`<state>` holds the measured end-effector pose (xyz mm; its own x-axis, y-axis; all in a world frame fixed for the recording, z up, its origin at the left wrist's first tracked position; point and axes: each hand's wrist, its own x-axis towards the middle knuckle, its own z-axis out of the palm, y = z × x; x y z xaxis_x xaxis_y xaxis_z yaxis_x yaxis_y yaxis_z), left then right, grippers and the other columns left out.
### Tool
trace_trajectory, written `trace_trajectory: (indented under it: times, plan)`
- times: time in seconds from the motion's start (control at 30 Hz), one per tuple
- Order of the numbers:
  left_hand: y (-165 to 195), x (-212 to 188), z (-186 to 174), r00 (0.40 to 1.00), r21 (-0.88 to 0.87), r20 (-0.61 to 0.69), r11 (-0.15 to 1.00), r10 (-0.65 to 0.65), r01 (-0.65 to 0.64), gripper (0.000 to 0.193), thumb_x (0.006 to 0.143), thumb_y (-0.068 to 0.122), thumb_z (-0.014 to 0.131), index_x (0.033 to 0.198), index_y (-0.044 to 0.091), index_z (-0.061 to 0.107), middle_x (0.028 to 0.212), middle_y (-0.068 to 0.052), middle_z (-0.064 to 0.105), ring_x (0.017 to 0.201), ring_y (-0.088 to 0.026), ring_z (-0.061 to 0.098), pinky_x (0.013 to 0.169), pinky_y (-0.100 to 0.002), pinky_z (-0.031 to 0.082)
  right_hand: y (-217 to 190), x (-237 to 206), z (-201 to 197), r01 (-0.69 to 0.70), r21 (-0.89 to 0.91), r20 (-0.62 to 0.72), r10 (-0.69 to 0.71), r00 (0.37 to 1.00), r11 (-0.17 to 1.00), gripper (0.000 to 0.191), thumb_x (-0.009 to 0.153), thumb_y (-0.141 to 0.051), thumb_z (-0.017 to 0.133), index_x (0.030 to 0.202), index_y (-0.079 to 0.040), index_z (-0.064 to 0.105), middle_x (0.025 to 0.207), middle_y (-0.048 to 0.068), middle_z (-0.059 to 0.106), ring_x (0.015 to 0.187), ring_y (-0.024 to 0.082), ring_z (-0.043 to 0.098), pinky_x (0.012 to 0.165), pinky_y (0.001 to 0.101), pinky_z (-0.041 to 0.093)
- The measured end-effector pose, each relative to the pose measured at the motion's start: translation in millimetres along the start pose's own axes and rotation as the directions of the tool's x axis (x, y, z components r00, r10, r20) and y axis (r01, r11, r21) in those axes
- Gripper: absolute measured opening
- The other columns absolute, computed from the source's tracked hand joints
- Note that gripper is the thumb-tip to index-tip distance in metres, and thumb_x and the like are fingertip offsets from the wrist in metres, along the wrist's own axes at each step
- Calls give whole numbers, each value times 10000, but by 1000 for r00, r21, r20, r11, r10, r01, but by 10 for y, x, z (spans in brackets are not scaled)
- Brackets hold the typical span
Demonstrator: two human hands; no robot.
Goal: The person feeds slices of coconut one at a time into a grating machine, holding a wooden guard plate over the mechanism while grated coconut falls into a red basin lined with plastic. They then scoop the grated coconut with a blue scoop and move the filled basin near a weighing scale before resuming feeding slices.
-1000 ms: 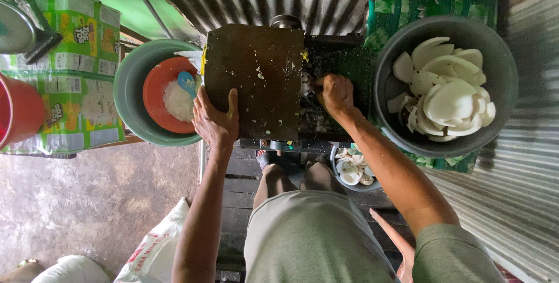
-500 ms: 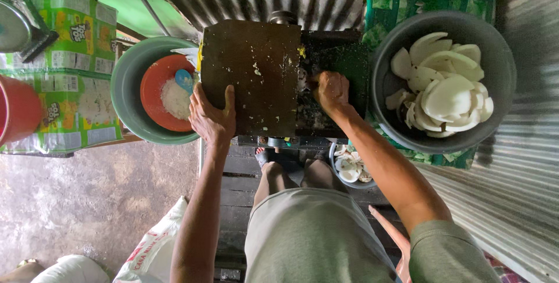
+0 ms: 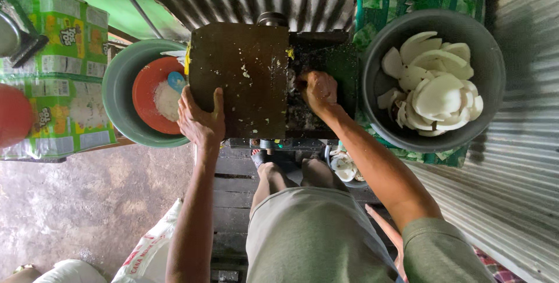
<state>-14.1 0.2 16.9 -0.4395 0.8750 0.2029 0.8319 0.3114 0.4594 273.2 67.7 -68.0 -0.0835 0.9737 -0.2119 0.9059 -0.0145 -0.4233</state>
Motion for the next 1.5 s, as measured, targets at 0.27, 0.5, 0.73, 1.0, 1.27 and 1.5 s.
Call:
trace_trajectory:
  times: [0.27,0.5,0.73,1.0,1.27,1.5]
  plan:
    - [-55,-5,-31,998,-13,-41,999,46,-47,734,925,583,774,1373,39,571,1218,-211,666,1123,-432,641,920,-542,492,-220,-40,-255,108,170,9,-112,994,979,239,843,-106,675,1020,-150,830,867,210,750,763,391,721,643,481,557]
    - [-103,0,-94,1000,3,-26,1000,16,-16,688,925,561,785,1352,57,593,1215,-210,672,1085,-444,644,884,-556,492,627,-421,-886,325,523,-341,-156,927,788,173,961,-72,695,1118,-89,763,1016,100,772,782,215,712,694,303,556]
    - [-156,33,-123,999,8,-30,1000,23,-23,694,938,567,792,1343,42,586,1208,-219,658,1107,-445,633,901,-551,489,2037,365,-757,-52,-37,-210,43,977,998,713,794,-286,831,1355,52,551,1252,325,638,1121,549,589,899,586,491]
    - [-219,39,-111,998,12,-42,999,45,-44,690,965,557,767,1364,30,571,1235,-219,656,1120,-436,637,903,-539,491,2006,183,-423,-157,-127,-58,151,987,979,624,936,-344,716,1423,-28,489,1227,294,643,1103,471,623,900,537,508]
    - [-134,33,-118,999,-9,-33,1000,6,-7,676,931,549,784,1333,44,585,1215,-214,666,1103,-436,644,896,-540,495,1950,-52,-377,-145,-120,-152,126,980,982,458,923,-74,635,1378,-54,587,1224,207,685,1033,366,664,894,460,540]
    - [-45,20,-125,997,-35,-64,998,53,-56,679,935,551,779,1338,39,586,1194,-215,671,1103,-439,643,908,-542,497,1470,-494,-1640,2,923,-65,151,986,386,391,1016,-2,551,1383,-116,625,1311,60,668,1175,205,683,959,382,605]
